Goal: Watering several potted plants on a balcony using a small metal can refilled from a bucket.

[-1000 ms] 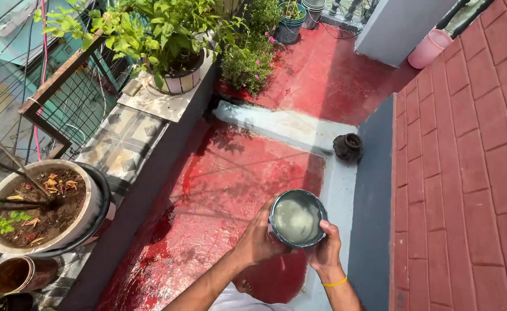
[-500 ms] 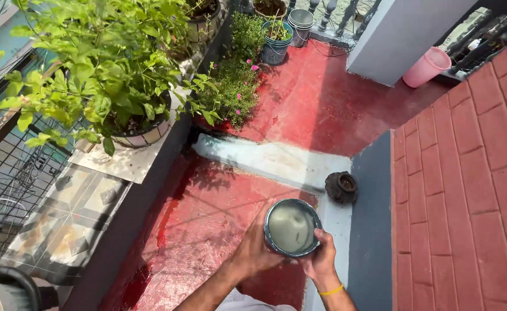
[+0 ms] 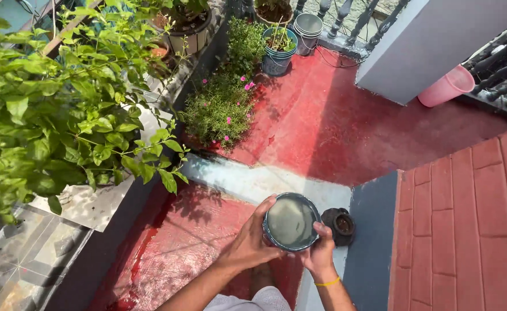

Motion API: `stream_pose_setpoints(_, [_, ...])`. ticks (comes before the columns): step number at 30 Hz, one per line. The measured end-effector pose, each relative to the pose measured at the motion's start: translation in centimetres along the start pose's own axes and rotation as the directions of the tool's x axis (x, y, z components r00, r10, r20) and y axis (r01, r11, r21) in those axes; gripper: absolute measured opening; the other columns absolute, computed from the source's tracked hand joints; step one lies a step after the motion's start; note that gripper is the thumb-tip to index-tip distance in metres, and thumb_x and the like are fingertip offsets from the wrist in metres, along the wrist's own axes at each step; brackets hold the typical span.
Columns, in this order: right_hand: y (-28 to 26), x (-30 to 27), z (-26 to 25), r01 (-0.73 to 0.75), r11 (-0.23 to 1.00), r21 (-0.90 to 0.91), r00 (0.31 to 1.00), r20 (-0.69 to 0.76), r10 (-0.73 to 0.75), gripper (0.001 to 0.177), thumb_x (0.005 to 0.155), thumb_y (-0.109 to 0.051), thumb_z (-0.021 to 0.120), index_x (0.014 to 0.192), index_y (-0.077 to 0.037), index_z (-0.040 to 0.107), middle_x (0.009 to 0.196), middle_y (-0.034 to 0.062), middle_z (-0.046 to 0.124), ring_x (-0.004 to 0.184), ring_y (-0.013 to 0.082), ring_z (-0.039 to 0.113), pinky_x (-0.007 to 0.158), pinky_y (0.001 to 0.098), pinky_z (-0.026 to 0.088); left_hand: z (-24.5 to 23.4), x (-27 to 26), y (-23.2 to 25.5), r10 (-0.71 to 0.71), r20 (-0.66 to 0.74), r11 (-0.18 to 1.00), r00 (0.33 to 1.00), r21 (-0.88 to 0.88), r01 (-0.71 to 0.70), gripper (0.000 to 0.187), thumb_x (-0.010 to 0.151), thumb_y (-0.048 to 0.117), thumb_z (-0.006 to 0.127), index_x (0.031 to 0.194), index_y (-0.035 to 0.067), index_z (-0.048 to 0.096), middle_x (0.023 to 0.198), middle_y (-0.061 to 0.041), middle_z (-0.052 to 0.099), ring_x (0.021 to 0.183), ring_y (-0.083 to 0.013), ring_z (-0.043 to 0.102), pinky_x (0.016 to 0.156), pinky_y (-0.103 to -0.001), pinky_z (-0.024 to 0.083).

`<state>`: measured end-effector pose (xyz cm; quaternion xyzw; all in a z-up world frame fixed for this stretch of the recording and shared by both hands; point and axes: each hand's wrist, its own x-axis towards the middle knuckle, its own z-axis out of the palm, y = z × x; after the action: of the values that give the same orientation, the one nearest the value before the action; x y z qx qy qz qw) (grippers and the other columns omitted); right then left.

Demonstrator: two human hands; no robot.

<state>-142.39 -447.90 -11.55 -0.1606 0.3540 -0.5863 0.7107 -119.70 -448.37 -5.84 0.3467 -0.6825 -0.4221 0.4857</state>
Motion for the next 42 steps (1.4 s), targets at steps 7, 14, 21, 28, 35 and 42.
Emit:
stream_pose_setpoints(7, [-9.2,13.7,2.2,-0.055,0.997,-0.056,0.993,0.1,0.06,0.065,0.084,-0.036,0.062,0.136,0.002,0.055,0.127,0.0188,0.067,0.111,0.0303,0.068,0.093,0.044,0.056,2.0,13.8,-4.8,0.097,-0.074,0.995,0.993,0.031,-0.095,0.112,0.064,0.025,0.102,0.15,0.014,0.031,0.161,-0.033,0.038,0.148,-0.0492,0.046,0.119,-0.052,0.045])
stream_pose_setpoints(14, [-16.5,27.7,2.0,-0.059,0.989,-0.137,0.989,0.13,0.077,0.071,0.083,-0.034,0.064,0.143,0.001,0.05,0.132,0.0171,0.063,0.12,0.0293,0.062,0.102,0.0453,0.051,3.4,26.9,-9.7,0.124,-0.195,0.985,0.973,0.139,-0.098,0.105,0.058,0.029,0.104,0.137,0.012,0.036,0.156,-0.032,0.042,0.142,-0.046,0.052,0.116,-0.05,0.047])
stream_pose_setpoints(21, [-22.1,38.7,4.6,-0.095,0.983,-0.158,0.964,0.231,0.131,0.072,0.084,-0.037,0.065,0.143,0.001,0.05,0.132,0.0187,0.063,0.119,0.0311,0.063,0.101,0.047,0.052,2.6,38.1,-14.5,0.142,-0.211,0.973,0.967,0.21,-0.097,0.101,0.058,0.024,0.104,0.133,0.01,0.039,0.157,-0.035,0.04,0.141,-0.0484,0.05,0.113,-0.05,0.046])
stream_pose_setpoints(28, [-24.8,53.8,1.0,-0.153,0.968,-0.2,0.974,0.134,0.181,0.072,0.081,-0.037,0.064,0.143,-0.003,0.049,0.133,0.0153,0.062,0.121,0.0282,0.063,0.104,0.0466,0.052,1.8,49.7,-22.0,0.024,-0.212,0.969,0.977,0.247,0.03,0.092,0.059,0.032,0.101,0.127,0.005,0.045,0.154,-0.035,0.042,0.139,-0.0476,0.053,0.11,-0.049,0.049])
stream_pose_setpoints(35, [-29.1,66.0,2.5,-0.084,0.958,-0.274,0.968,0.206,0.144,0.078,0.081,-0.039,0.065,0.147,0.0,0.047,0.141,0.0167,0.059,0.13,0.0291,0.057,0.11,0.0446,0.046,0.8,61.4,-29.3,0.056,-0.21,0.97,0.976,0.243,-0.003,0.086,0.058,0.037,0.103,0.115,0.004,0.048,0.153,-0.036,0.042,0.136,-0.0499,0.054,0.107,-0.051,0.051])
stream_pose_setpoints(42, [-31.9,77.0,1.5,-0.091,0.955,-0.282,0.963,0.219,0.156,0.078,0.084,-0.039,0.064,0.149,0.0,0.044,0.144,0.0165,0.056,0.133,0.028,0.054,0.113,0.0444,0.044,0.4,71.0,-34.6,-0.129,-0.214,0.981,0.968,0.116,0.157,0.079,0.062,0.038,0.101,0.109,0.008,0.044,0.157,-0.035,0.039,0.133,-0.0462,0.059,0.097,-0.045,0.059])
